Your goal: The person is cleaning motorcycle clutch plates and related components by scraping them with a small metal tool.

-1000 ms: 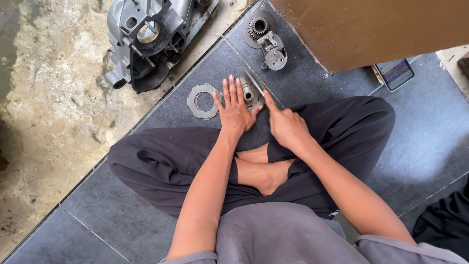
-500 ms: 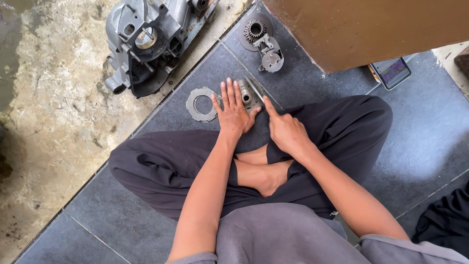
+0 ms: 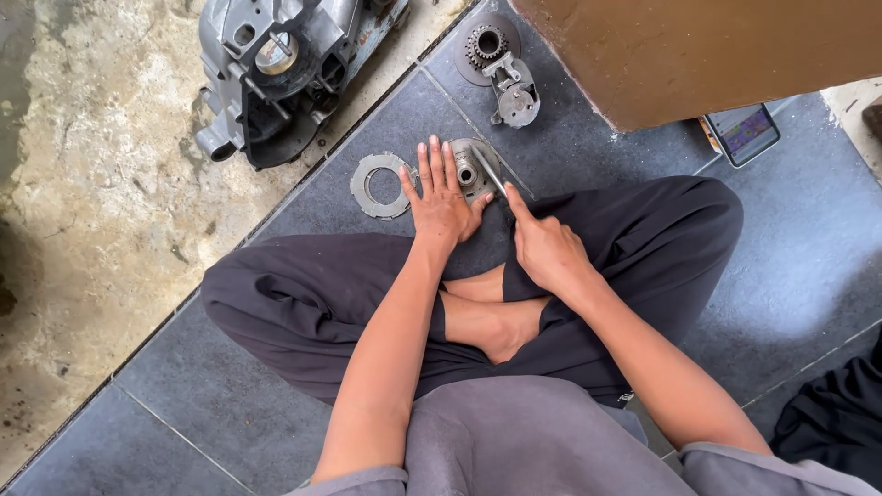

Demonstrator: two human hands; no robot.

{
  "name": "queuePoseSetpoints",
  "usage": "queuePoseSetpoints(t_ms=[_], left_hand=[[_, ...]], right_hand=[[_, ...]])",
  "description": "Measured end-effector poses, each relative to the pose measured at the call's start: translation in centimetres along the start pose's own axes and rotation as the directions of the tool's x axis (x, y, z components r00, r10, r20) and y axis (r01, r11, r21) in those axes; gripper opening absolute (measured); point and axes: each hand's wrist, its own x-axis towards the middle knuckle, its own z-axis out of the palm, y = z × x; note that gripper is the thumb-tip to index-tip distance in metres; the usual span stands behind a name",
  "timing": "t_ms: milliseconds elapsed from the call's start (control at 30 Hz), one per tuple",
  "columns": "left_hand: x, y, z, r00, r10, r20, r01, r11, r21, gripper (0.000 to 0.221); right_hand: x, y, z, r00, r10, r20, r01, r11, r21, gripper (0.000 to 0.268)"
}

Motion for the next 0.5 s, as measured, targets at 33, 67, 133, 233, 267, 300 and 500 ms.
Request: queuePoseSetpoints(t_ms=[33, 67, 133, 233, 267, 300, 500], left_hand=[[0.1, -0.1, 0.0, 1.0, -0.002, 0.002, 0.002, 1.0, -0.002, 0.108], [0.1, -0.1, 0.1, 1.0, -0.005, 0.0, 0.005, 1.0, 0.004, 0.108], [0.4, -0.1, 0.5, 1.0, -0.001, -0.005, 0.001, 1.0, 0.017, 0.107], [0.7, -0.3, 1.4, 1.0, -0.002, -0.024, 0.003, 1.0, 0.03, 0.109], [0.7, -0.4, 1.4, 1.0, -0.003, -0.03, 0.004, 0.999, 0.045, 0.108], [0.9, -0.3, 1.2, 0.999, -0.002, -0.042, 0.004, 0.998, 0.055, 0.107], [0.0, -0.1, 0.1, 1.0, 0.0, -0.007, 0.0, 1.0, 0.006, 0.107]], right_hand=[[0.4, -0.2, 0.1, 1.0, 0.0, 0.003, 0.0, 1.0, -0.002, 0.061], [0.7, -0.4, 0.1, 1.0, -0.01, -0.005, 0.01, 1.0, -0.02, 0.061], [2.0, -1.0, 0.2, 1.0, -0.016, -0.021, 0.015, 0.999, -0.031, 0.061], [4.4, -1.8, 0.4, 0.991, -0.111, -0.079, 0.112, 0.994, 0.01, 0.061], [4.5, -2.0, 0.4, 0.99, -0.114, -0.081, 0.113, 0.994, -0.009, 0.061], [4.8, -2.0, 0.2, 0.989, -0.117, -0.087, 0.114, 0.993, -0.035, 0.062], [0.9, 0.3, 0.5, 1.0, 0.001, 0.006, -0.001, 0.996, -0.093, 0.062]])
